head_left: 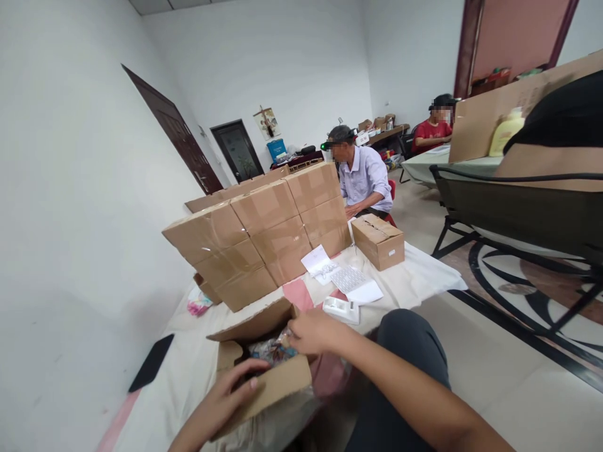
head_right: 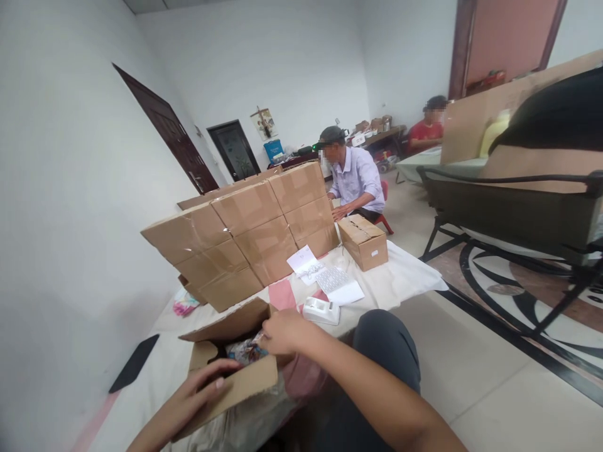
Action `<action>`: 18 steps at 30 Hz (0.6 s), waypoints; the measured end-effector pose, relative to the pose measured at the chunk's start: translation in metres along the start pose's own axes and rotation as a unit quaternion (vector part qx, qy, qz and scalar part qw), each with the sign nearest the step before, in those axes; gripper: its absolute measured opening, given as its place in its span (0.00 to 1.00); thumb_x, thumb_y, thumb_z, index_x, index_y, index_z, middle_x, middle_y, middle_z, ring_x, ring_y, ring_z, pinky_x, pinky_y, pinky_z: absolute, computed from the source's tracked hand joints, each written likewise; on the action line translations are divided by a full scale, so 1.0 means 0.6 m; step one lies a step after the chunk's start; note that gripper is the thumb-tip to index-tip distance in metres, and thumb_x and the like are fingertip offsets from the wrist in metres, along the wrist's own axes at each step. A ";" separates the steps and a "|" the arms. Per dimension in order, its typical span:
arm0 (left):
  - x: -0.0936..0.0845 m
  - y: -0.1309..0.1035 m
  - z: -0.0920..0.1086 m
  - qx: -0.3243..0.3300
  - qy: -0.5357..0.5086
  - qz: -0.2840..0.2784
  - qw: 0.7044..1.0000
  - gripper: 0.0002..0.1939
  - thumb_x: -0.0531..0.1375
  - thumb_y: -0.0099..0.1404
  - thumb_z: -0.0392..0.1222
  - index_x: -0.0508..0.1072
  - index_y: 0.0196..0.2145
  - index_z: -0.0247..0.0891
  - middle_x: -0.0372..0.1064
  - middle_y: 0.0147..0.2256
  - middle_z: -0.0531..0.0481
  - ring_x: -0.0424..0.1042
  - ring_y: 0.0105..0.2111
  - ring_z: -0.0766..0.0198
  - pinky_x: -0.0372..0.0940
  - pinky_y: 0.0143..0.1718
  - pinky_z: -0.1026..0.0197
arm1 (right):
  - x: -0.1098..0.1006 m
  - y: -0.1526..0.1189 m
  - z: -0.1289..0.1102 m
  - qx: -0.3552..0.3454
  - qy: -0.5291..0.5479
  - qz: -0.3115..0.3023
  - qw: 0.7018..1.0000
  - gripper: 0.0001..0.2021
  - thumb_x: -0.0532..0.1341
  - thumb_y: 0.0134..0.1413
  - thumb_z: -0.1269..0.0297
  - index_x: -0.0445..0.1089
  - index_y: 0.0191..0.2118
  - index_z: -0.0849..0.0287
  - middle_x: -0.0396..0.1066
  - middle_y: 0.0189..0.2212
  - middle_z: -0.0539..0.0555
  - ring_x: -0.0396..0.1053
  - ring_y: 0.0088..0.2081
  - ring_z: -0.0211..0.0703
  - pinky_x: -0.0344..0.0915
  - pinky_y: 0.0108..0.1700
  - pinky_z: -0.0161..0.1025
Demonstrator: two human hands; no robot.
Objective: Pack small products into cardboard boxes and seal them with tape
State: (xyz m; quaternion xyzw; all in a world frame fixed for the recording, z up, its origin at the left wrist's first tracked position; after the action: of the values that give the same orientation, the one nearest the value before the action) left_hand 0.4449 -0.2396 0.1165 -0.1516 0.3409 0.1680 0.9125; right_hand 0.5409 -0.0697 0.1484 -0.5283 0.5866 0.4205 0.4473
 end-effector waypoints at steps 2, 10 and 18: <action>-0.009 0.006 0.004 0.004 -0.017 0.017 1.000 0.27 0.54 0.66 0.64 0.77 0.52 0.45 0.74 0.54 0.44 0.70 0.57 0.47 0.62 0.63 0.45 | 0.002 0.002 0.015 -0.023 0.033 -0.017 0.999 0.21 0.54 0.64 0.54 0.77 0.45 0.64 0.78 0.40 0.68 0.77 0.41 0.60 0.66 0.36 0.43; -0.038 0.006 -0.021 -0.029 -0.088 0.042 0.995 0.29 0.57 0.64 0.66 0.78 0.51 0.43 0.75 0.53 0.44 0.73 0.56 0.48 0.63 0.62 0.46 | 0.014 0.009 -0.003 -0.193 0.248 -0.078 0.946 0.21 0.64 0.60 0.54 0.73 0.54 0.62 0.76 0.47 0.57 0.72 0.42 0.42 0.61 0.38 0.32; -0.058 0.001 -0.053 -0.031 -0.134 0.131 0.982 0.32 0.57 0.63 0.68 0.79 0.48 0.39 0.77 0.51 0.41 0.72 0.56 0.46 0.61 0.64 0.45 | -0.131 -0.027 0.172 -0.029 0.464 0.327 0.822 0.14 0.59 0.58 0.59 0.76 0.43 0.61 0.70 0.26 0.49 0.58 0.24 0.34 0.53 0.27 0.31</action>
State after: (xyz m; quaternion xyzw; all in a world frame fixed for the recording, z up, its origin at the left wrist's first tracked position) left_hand 0.4018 -0.2586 0.1171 -0.1096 0.2270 0.3152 0.9149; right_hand 0.5686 0.0478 0.1989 -0.4507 0.8507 0.2642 -0.0577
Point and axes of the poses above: each hand's wrist, its own y-axis towards the middle knuckle, its own x-axis out of the palm, z = x × y, the point moved 8 cm from there along y, towards the middle knuckle
